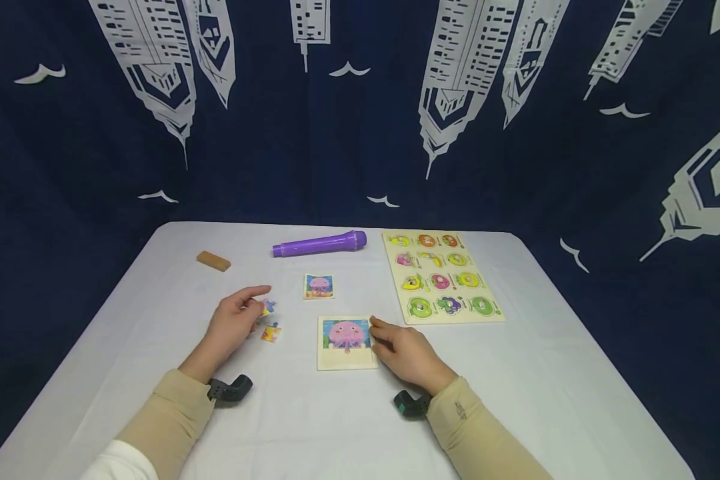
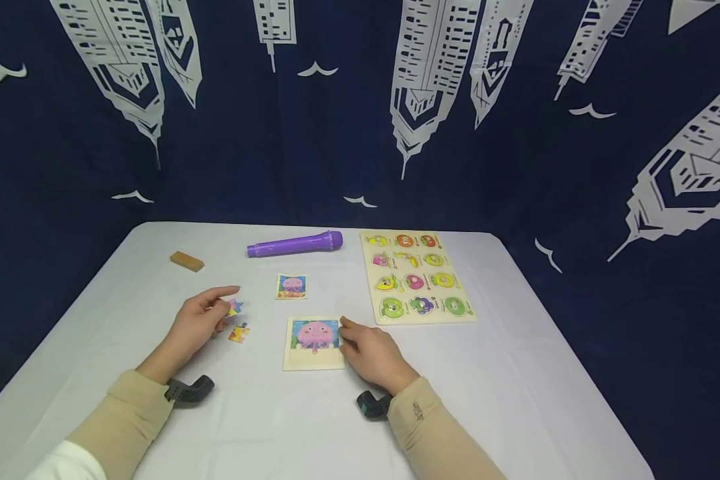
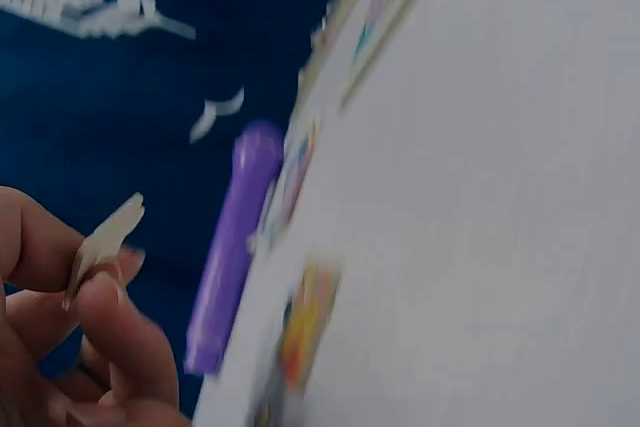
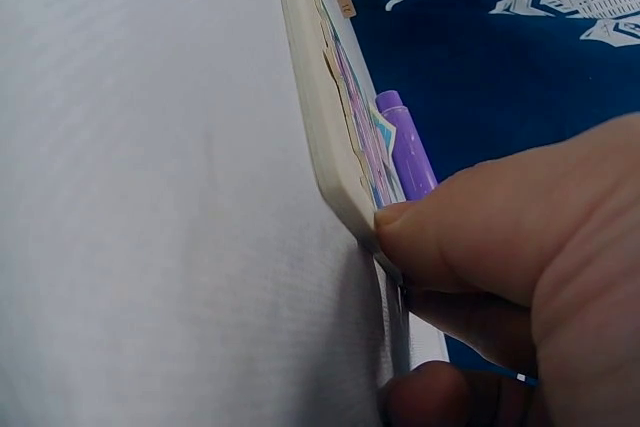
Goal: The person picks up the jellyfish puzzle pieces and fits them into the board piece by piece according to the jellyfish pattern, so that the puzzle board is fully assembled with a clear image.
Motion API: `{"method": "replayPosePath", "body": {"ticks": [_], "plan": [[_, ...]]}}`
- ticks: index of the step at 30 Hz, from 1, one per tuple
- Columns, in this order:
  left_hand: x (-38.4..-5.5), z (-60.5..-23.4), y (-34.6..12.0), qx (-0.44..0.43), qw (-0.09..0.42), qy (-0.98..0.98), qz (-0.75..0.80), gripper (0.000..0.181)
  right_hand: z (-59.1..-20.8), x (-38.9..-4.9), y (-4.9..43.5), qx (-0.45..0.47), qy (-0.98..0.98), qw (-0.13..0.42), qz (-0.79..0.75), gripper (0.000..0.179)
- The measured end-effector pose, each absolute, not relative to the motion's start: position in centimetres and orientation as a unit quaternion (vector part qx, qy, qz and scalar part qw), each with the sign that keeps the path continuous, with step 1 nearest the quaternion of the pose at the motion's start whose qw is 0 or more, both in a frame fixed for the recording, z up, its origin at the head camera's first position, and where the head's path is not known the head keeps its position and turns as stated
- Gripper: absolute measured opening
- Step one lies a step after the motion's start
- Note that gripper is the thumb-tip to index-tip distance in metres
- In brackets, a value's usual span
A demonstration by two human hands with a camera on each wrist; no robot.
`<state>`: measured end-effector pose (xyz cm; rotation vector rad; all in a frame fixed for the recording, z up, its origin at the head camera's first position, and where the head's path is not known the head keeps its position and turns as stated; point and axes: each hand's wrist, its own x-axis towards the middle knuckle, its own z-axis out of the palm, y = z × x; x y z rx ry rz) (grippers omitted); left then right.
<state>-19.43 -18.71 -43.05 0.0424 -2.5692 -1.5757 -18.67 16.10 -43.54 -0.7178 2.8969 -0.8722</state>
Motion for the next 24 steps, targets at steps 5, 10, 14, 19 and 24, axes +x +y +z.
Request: {"method": "replayPosePath", "body": {"ticks": [5, 10, 14, 19, 24], "plan": [[-18.0, -42.2, -15.1, -0.011, -0.013, -0.807, -0.59, 0.023, -43.5, -18.6, 16.0, -0.232, 0.932, 0.012, -0.278, 0.04], [-16.8, -42.5, -12.3, -0.055, -0.045, -0.795, -0.602, 0.013, -43.6, -18.5, 16.0, -0.233, 0.932, 0.019, -0.276, 0.041], [-16.3, -42.7, -10.5, -0.092, -0.042, -0.827, -0.553, 0.006, -43.7, -18.5, 16.0, -0.234, 0.933, 0.02, -0.274, 0.042], [-16.4, -42.7, -8.5, -0.113, -0.038, -0.857, -0.501, 0.006, -43.6, -18.6, 15.9, -0.234, 0.932, 0.011, -0.278, 0.041], [-16.7, -42.5, -6.5, -0.133, -0.034, -0.879, -0.457, 0.014, -43.7, -18.6, 15.8, -0.236, 0.93, 0.004, -0.282, 0.04]]}}
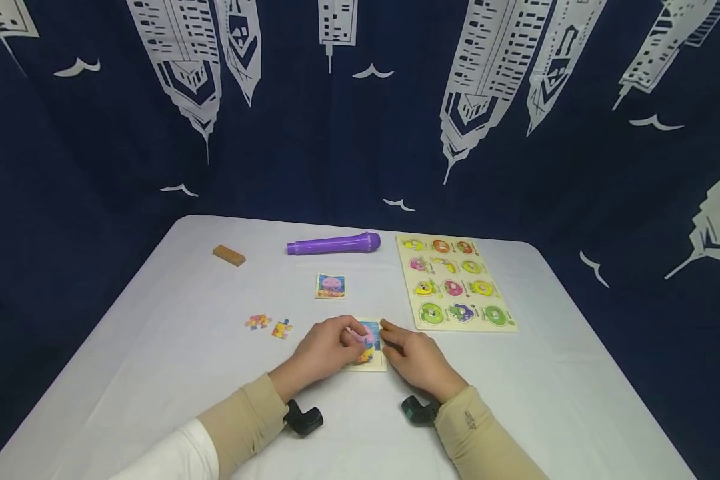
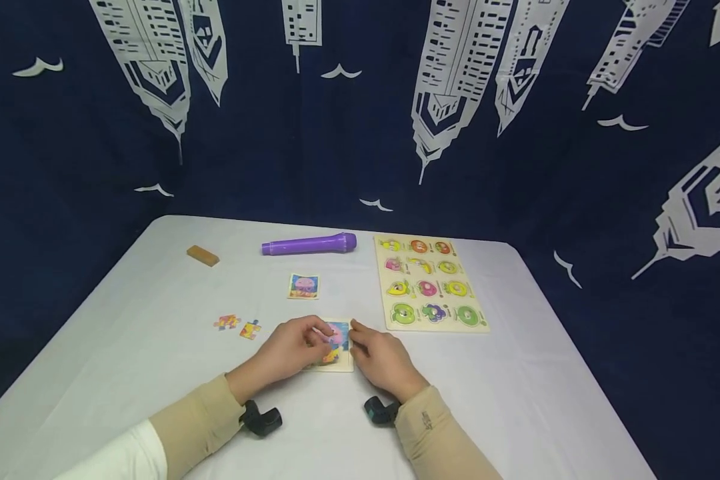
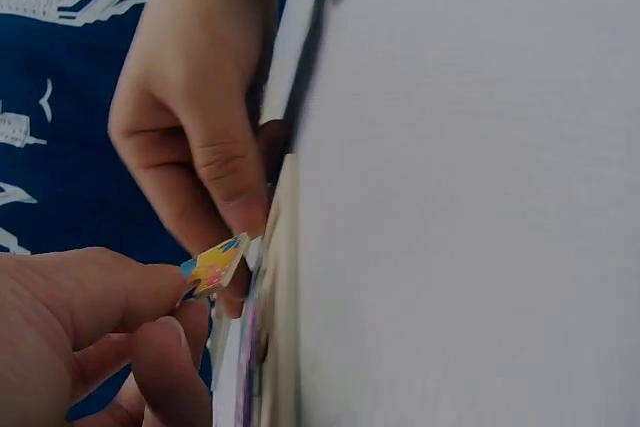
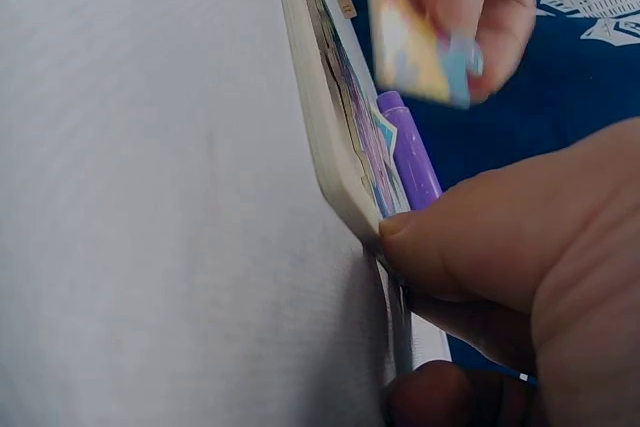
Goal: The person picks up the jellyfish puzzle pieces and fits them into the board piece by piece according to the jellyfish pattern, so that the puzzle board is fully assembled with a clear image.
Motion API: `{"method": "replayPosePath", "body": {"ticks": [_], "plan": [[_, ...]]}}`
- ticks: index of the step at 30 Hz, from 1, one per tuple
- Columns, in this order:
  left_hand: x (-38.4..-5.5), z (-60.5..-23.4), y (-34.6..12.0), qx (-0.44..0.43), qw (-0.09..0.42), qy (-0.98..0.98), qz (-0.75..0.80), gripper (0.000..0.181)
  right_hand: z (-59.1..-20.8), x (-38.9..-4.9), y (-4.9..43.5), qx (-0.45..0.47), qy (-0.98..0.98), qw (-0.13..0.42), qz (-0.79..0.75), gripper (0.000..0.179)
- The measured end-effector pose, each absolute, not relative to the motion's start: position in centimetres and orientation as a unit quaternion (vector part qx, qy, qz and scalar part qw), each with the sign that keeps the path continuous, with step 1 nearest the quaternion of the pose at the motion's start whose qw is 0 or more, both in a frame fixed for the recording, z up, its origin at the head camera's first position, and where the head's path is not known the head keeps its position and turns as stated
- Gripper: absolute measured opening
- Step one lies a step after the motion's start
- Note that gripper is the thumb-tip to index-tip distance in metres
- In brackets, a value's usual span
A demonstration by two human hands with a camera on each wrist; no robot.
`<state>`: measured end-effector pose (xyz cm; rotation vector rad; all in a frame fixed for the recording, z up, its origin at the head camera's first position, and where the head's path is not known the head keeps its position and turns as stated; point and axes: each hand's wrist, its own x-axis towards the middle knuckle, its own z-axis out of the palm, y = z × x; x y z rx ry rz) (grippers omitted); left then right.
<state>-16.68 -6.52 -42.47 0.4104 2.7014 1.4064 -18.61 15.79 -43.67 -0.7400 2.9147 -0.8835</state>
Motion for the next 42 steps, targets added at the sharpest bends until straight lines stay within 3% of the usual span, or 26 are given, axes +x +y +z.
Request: {"method": "replayPosePath", "body": {"ticks": [42], "plan": [[-16.6, -44.1, -4.5, 0.265, -0.114, 0.944, 0.161, 0.022, -43.6, -18.8, 15.9, -0.238, 0.93, 0.008, -0.28, 0.04]]}}
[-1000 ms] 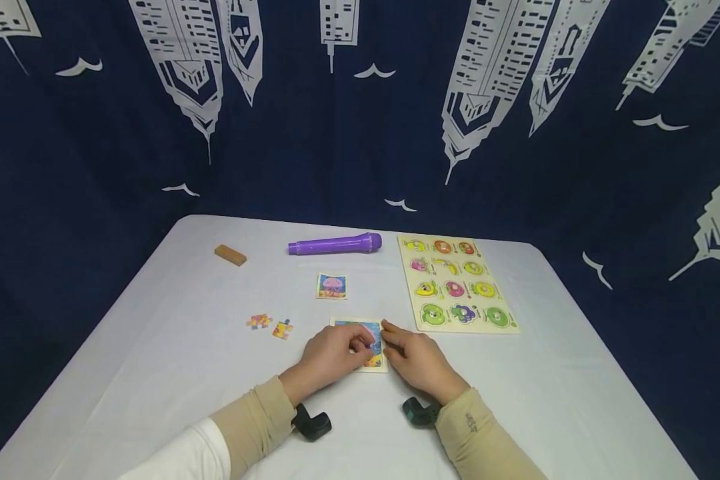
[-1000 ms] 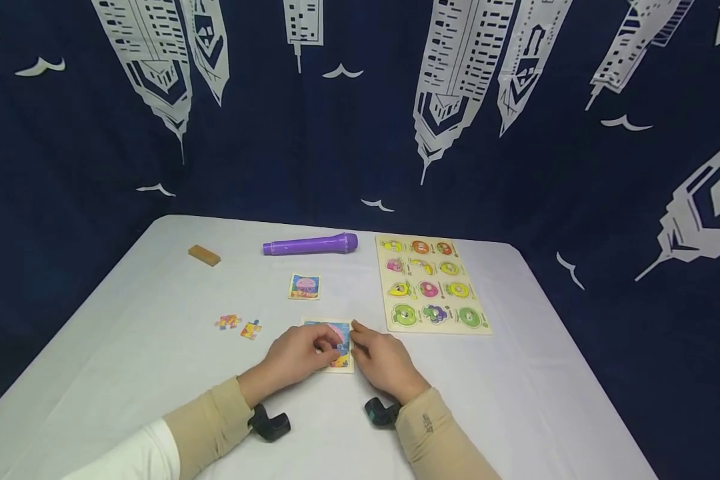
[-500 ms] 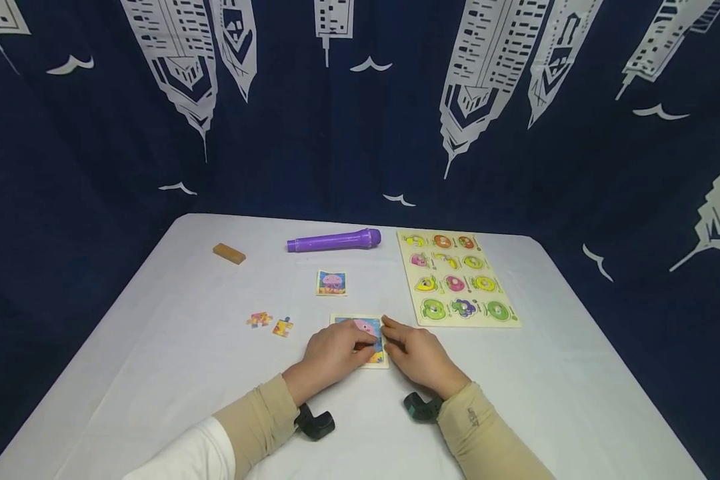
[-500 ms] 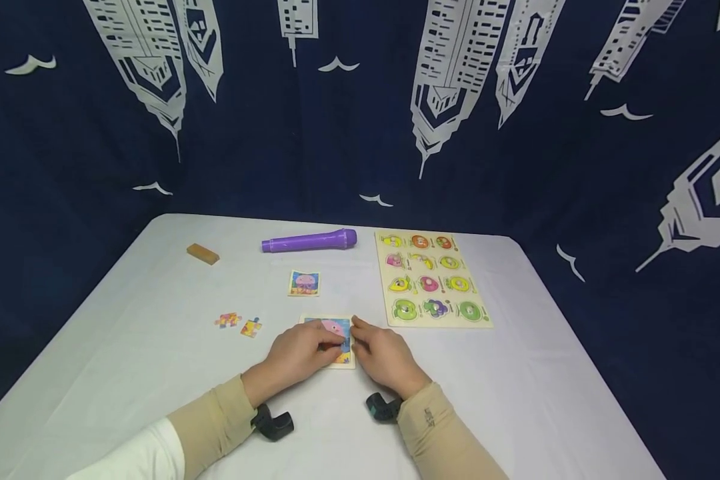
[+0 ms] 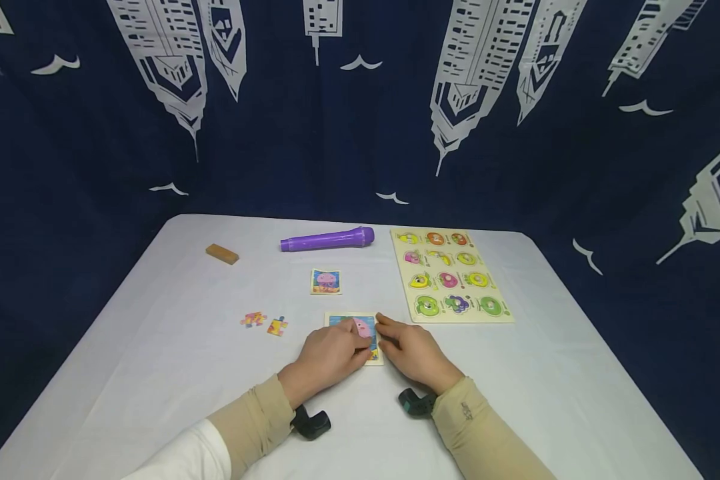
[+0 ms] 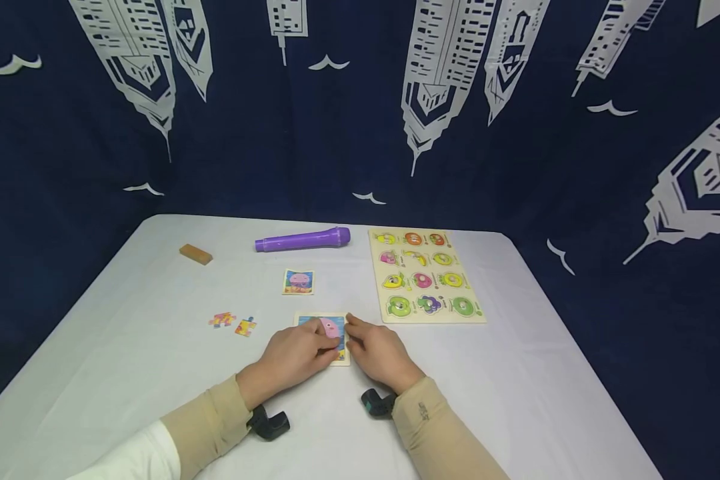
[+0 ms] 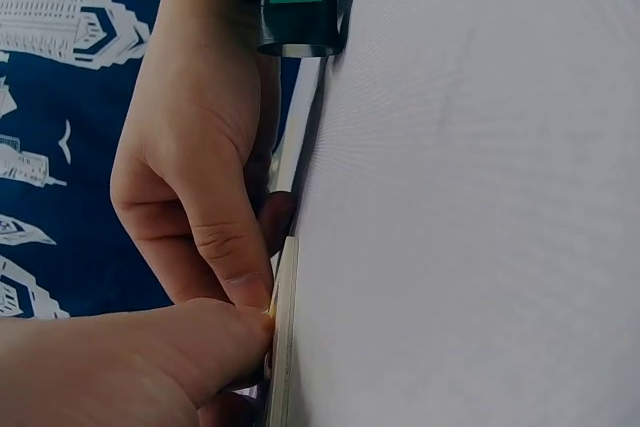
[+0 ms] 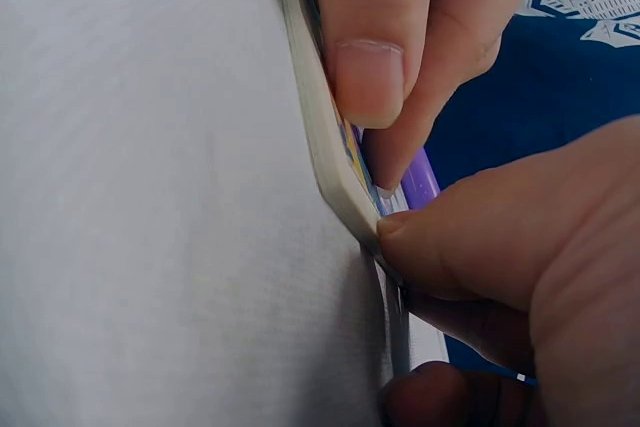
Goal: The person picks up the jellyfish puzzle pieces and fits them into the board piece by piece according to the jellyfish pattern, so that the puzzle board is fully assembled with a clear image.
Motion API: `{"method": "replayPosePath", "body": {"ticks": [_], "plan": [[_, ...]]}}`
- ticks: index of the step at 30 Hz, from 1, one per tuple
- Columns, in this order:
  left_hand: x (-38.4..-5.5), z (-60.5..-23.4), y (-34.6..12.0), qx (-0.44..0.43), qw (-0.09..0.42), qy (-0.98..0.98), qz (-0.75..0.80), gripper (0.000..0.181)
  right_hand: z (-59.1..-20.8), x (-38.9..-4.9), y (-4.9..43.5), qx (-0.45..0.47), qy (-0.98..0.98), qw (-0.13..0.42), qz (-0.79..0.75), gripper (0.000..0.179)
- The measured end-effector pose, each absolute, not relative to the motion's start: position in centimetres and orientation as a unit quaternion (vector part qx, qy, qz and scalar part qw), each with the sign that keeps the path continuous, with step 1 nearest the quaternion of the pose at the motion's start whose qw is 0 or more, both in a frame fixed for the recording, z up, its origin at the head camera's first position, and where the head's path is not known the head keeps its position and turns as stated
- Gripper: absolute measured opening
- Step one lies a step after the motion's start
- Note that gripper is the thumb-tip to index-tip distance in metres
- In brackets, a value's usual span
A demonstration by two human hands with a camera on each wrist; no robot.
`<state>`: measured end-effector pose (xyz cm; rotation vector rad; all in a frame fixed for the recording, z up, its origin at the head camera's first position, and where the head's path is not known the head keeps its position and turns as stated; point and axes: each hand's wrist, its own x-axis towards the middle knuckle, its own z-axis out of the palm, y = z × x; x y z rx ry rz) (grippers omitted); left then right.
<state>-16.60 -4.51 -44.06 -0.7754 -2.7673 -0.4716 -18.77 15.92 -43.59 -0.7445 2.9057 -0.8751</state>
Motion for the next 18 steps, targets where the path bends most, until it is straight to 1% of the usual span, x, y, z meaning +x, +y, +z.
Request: {"method": "replayPosePath", "body": {"ticks": [5, 9, 11, 14, 18], "plan": [[-16.4, -44.1, -4.6, -0.265, 0.12, -0.943, -0.162, 0.025, -43.6, -18.7, 16.0, -0.241, 0.929, 0.007, -0.28, 0.04], [-16.3, -42.9, -6.0, -0.244, 0.134, -0.942, -0.189, 0.026, -43.7, -18.7, 16.0, -0.242, 0.93, 0.007, -0.275, 0.04], [-16.3, -41.6, -7.8, -0.219, 0.137, -0.944, -0.206, 0.024, -43.8, -18.8, 15.9, -0.244, 0.93, 0.007, -0.275, 0.04], [-16.6, -40.0, -12.0, -0.162, 0.139, -0.951, -0.225, 0.023, -43.8, -18.9, 15.9, -0.245, 0.929, 0.008, -0.277, 0.041], [-16.7, -40.1, -18.4, -0.058, 0.15, -0.956, -0.246, 0.025, -43.6, -18.8, 16.0, -0.239, 0.93, 0.012, -0.279, 0.041]]}}
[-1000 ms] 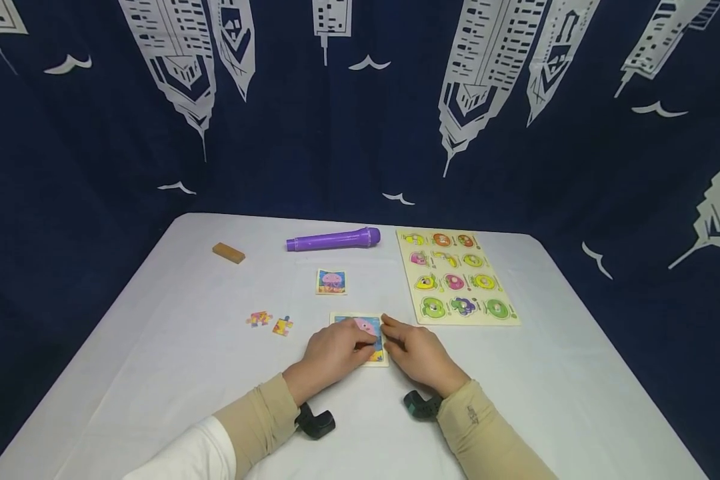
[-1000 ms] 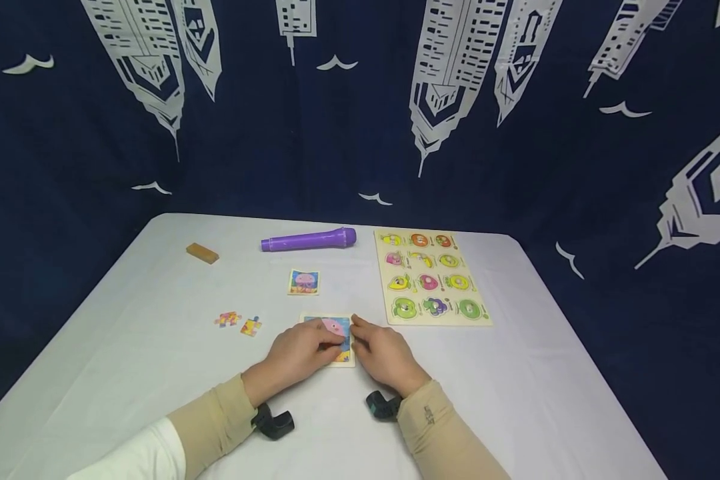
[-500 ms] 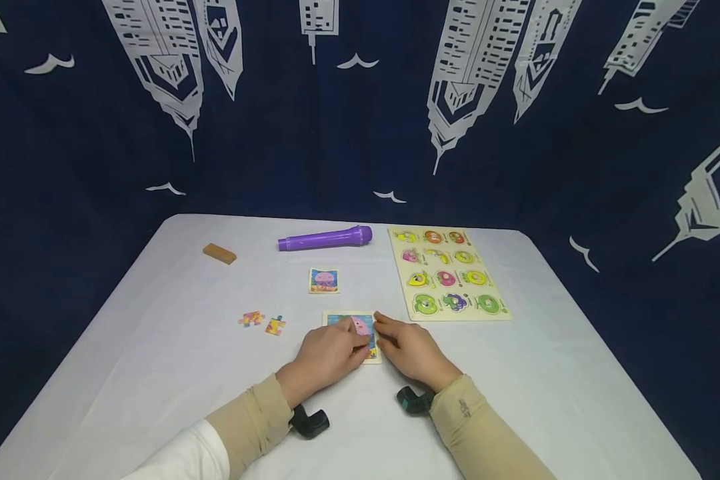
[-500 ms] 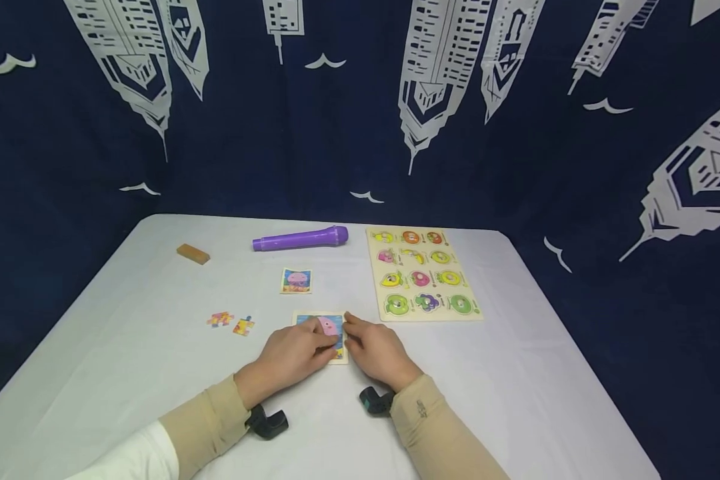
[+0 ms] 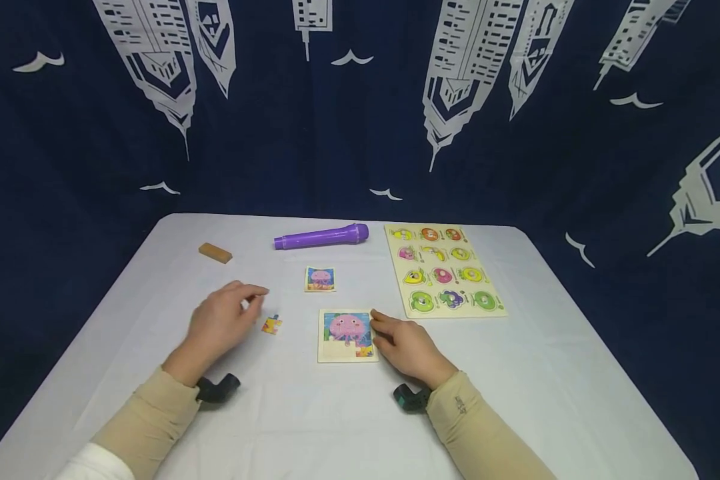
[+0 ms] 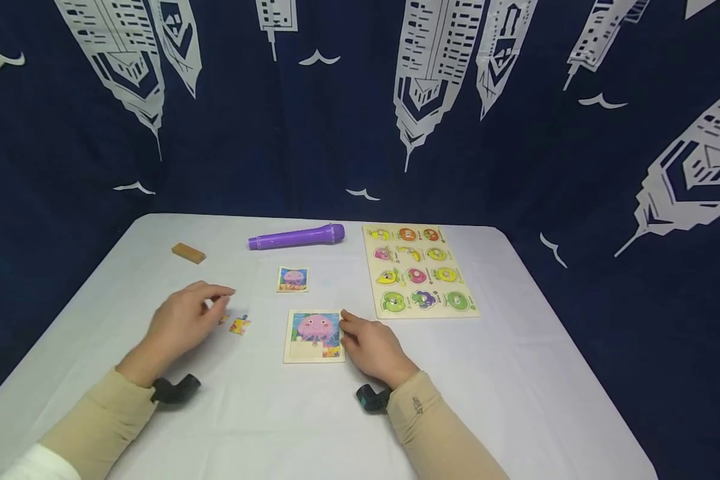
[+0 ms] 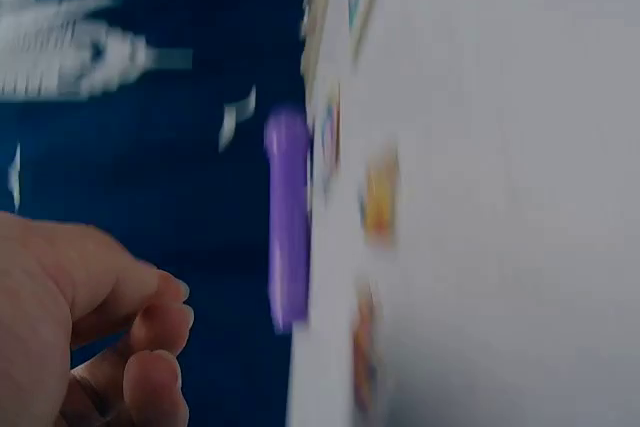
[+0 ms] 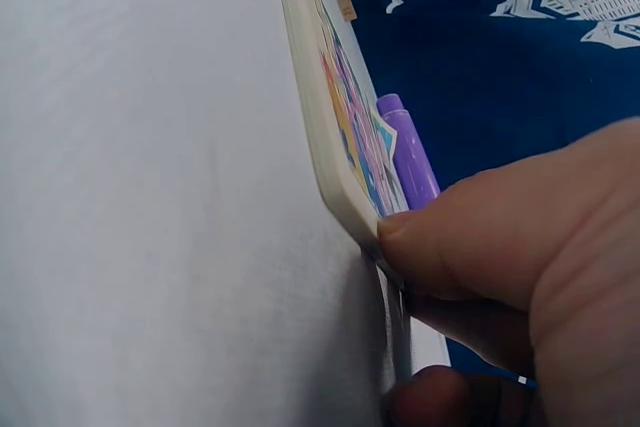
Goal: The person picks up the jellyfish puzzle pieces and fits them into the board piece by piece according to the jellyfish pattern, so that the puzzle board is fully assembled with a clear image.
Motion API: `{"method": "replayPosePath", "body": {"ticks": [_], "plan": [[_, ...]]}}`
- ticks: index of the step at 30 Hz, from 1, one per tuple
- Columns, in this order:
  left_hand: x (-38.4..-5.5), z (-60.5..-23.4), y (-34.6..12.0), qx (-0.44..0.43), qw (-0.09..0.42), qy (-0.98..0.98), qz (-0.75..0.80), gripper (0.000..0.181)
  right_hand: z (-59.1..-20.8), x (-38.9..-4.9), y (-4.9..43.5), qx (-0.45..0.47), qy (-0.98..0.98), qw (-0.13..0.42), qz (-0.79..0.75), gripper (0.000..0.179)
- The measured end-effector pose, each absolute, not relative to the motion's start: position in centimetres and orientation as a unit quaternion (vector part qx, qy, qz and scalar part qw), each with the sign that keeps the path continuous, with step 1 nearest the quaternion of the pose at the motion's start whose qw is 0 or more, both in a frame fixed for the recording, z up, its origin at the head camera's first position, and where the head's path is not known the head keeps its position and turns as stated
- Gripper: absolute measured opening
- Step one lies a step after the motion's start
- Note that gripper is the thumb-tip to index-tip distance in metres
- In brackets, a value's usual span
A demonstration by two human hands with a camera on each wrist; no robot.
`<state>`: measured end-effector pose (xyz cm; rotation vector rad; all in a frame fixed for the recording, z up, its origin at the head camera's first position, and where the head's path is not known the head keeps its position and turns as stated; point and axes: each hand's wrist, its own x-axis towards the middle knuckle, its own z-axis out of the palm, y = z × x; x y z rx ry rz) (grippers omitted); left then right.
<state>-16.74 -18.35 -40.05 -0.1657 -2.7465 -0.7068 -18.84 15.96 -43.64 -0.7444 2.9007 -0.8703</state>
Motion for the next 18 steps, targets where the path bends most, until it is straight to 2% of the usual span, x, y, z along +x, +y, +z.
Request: {"method": "replayPosePath", "body": {"ticks": [3, 6, 18], "plan": [[-16.8, -41.2, -21.9, 0.003, 0.135, -0.955, -0.263, 0.028, -43.7, -18.8, 15.9, -0.231, 0.931, 0.012, -0.283, 0.04], [-16.9, -42.3, -23.2, 0.017, 0.106, -0.956, -0.274, 0.031, -43.7, -18.9, 16.0, -0.23, 0.93, 0.013, -0.286, 0.04], [-16.8, -42.7, -22.3, 0.005, 0.087, -0.967, -0.241, 0.041, -43.6, -18.8, 16.0, -0.234, 0.93, 0.017, -0.282, 0.041]]}}
